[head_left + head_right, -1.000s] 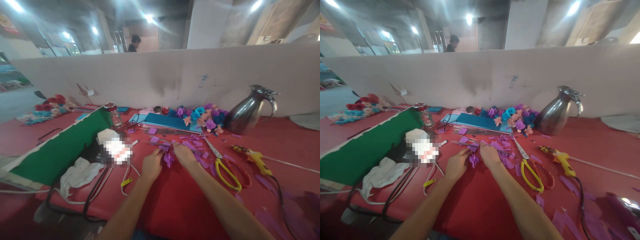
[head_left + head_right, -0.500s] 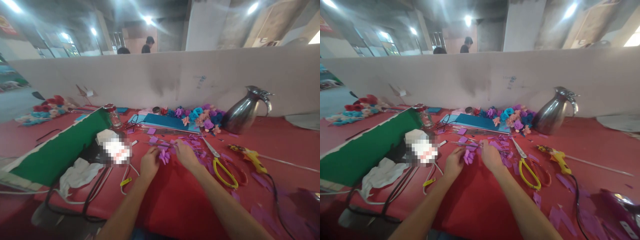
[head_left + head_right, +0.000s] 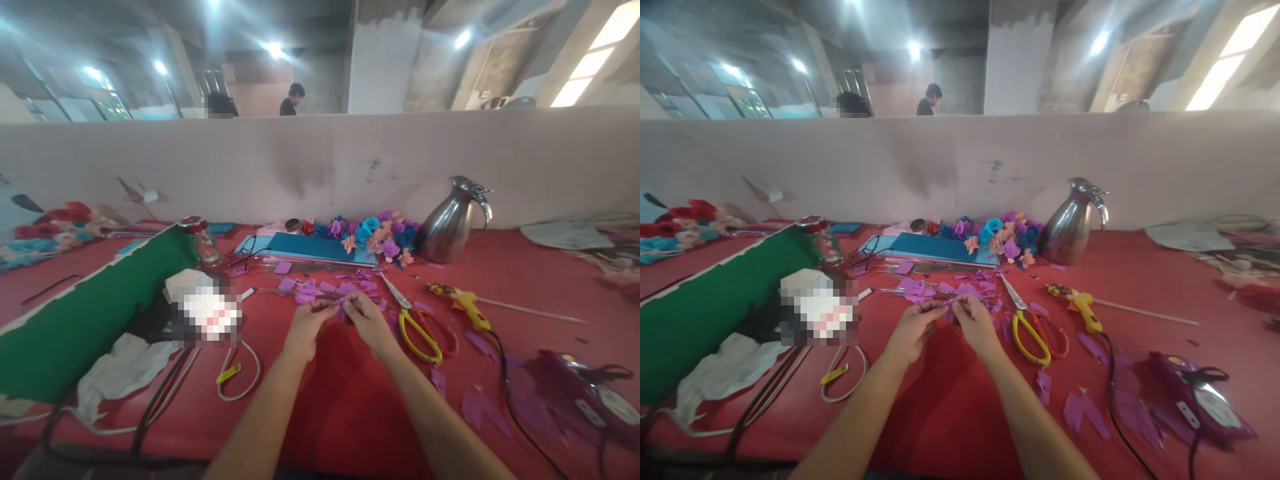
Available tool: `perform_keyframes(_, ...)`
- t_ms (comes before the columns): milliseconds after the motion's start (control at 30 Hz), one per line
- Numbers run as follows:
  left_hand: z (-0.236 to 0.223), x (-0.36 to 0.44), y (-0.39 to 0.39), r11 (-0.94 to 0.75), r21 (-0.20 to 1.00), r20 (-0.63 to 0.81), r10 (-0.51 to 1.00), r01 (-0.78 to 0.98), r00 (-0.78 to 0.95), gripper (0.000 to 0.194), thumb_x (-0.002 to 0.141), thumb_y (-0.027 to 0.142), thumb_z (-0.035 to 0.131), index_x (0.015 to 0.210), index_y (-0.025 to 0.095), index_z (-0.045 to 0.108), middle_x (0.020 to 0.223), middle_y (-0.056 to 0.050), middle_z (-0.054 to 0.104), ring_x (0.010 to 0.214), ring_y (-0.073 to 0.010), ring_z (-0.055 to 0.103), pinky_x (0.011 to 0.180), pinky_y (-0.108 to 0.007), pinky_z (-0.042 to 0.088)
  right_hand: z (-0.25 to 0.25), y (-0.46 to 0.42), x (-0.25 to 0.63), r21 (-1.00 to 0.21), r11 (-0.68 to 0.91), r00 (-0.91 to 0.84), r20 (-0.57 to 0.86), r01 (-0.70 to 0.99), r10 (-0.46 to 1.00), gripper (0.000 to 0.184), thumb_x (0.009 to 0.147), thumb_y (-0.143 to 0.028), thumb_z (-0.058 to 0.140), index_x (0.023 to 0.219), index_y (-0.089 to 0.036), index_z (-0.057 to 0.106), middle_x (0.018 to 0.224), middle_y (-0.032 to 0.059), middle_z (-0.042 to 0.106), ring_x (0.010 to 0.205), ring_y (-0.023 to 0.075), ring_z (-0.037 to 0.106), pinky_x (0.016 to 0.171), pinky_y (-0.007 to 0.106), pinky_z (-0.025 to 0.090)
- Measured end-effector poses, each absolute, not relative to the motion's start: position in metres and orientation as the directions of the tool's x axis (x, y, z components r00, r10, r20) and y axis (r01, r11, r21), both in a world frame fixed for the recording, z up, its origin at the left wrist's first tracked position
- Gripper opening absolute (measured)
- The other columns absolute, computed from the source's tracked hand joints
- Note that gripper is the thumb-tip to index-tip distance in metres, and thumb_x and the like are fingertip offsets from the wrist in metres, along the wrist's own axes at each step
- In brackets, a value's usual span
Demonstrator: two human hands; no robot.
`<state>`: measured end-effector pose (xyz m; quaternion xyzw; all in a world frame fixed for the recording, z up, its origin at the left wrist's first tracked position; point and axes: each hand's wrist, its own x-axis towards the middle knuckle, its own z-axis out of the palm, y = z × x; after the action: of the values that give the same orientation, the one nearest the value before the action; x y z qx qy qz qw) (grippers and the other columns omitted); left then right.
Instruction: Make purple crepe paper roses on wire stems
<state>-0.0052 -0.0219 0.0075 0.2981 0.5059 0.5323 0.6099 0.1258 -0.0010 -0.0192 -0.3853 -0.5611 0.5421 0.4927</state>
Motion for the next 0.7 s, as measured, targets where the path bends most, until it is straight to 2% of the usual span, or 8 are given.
perform_keyframes(100, 0.004, -0.006, -0.017, 0.250, 0.898, -0.303, 0.948, -0.363, -0.097, 0.029, 0.050, 0.027, 0.082, 0.068, 0.014, 0.063, 0.043, 0.009, 0.045, 0.036, -0.0015, 0.025, 0.041, -0.021, 0.014, -0.019, 0.000, 0.129, -0.966, -0.031, -0.143, 0.007, -0.258, 0.990, 0.034, 0.077, -0.056, 0.059, 0.074, -0.022, 0.056, 0.062, -0.0013, 0.059, 0.059, 0.0154, 0.054, 0.060, 0.029, 0.041)
perform_keyframes(200, 0.002, -0.007, -0.013, 0.237, 0.904, -0.303, 0.943, -0.357, -0.140, 0.030, 0.050, 0.028, 0.081, 0.069, 0.015, 0.061, 0.040, 0.011, 0.038, 0.034, -0.0017, 0.022, 0.041, -0.022, 0.010, -0.017, 0.000, 0.129, -0.909, -0.164, -0.165, -0.107, -0.384, 0.980, 0.033, 0.073, -0.054, 0.065, 0.079, -0.021, 0.062, 0.068, 0.0001, 0.063, 0.063, 0.0156, 0.057, 0.063, 0.029, 0.042)
perform_keyframes(333, -0.001, -0.007, -0.010, 0.259, 0.906, -0.305, 0.947, -0.334, -0.095, 0.030, 0.054, 0.033, 0.080, 0.064, 0.016, 0.057, 0.035, 0.012, 0.031, 0.033, -0.0024, 0.019, 0.041, -0.023, 0.009, -0.012, -0.001, 0.128, -0.918, -0.154, -0.206, -0.082, -0.366, 0.975, 0.029, 0.062, -0.044, 0.077, 0.069, -0.019, 0.064, 0.062, -0.0019, 0.060, 0.060, 0.0129, 0.053, 0.061, 0.027, 0.040)
perform_keyframes(433, -0.004, -0.007, -0.012, 0.235, 0.899, -0.277, 0.959, -0.369, -0.063, 0.035, 0.060, 0.037, 0.078, 0.057, 0.017, 0.049, 0.034, 0.012, 0.028, 0.033, -0.0024, 0.019, 0.041, -0.022, 0.011, -0.011, -0.002, 0.126, -0.899, -0.196, -0.216, -0.118, -0.391, 0.969, 0.029, 0.061, -0.044, 0.076, 0.064, -0.018, 0.064, 0.058, -0.0021, 0.059, 0.056, 0.0119, 0.052, 0.058, 0.026, 0.040)
perform_keyframes(567, -0.005, -0.011, -0.015, 0.193, 0.886, -0.256, 0.962, -0.421, -0.099, 0.034, 0.058, 0.036, 0.080, 0.060, 0.016, 0.053, 0.041, 0.011, 0.036, 0.035, -0.0013, 0.021, 0.041, -0.021, 0.013, -0.014, -0.004, 0.121, -0.889, -0.221, -0.196, -0.152, -0.401, 0.969, 0.028, 0.060, -0.044, 0.075, 0.064, -0.018, 0.065, 0.059, 0.0003, 0.063, 0.055, 0.0126, 0.054, 0.055, 0.026, 0.042)
perform_keyframes(700, -0.005, -0.029, -0.014, 0.029, 0.931, -0.174, 0.911, -0.364, -0.373, 0.037, 0.059, 0.044, 0.077, 0.075, 0.013, 0.065, 0.058, 0.006, 0.055, 0.038, -0.0007, 0.024, 0.041, -0.022, 0.014, -0.009, 0.007, 0.140, -0.903, -0.152, -0.083, -0.130, -0.401, 0.988, 0.026, 0.062, -0.040, 0.076, 0.064, -0.018, 0.063, 0.057, -0.0004, 0.061, 0.052, 0.0114, 0.053, 0.051, 0.023, 0.041)
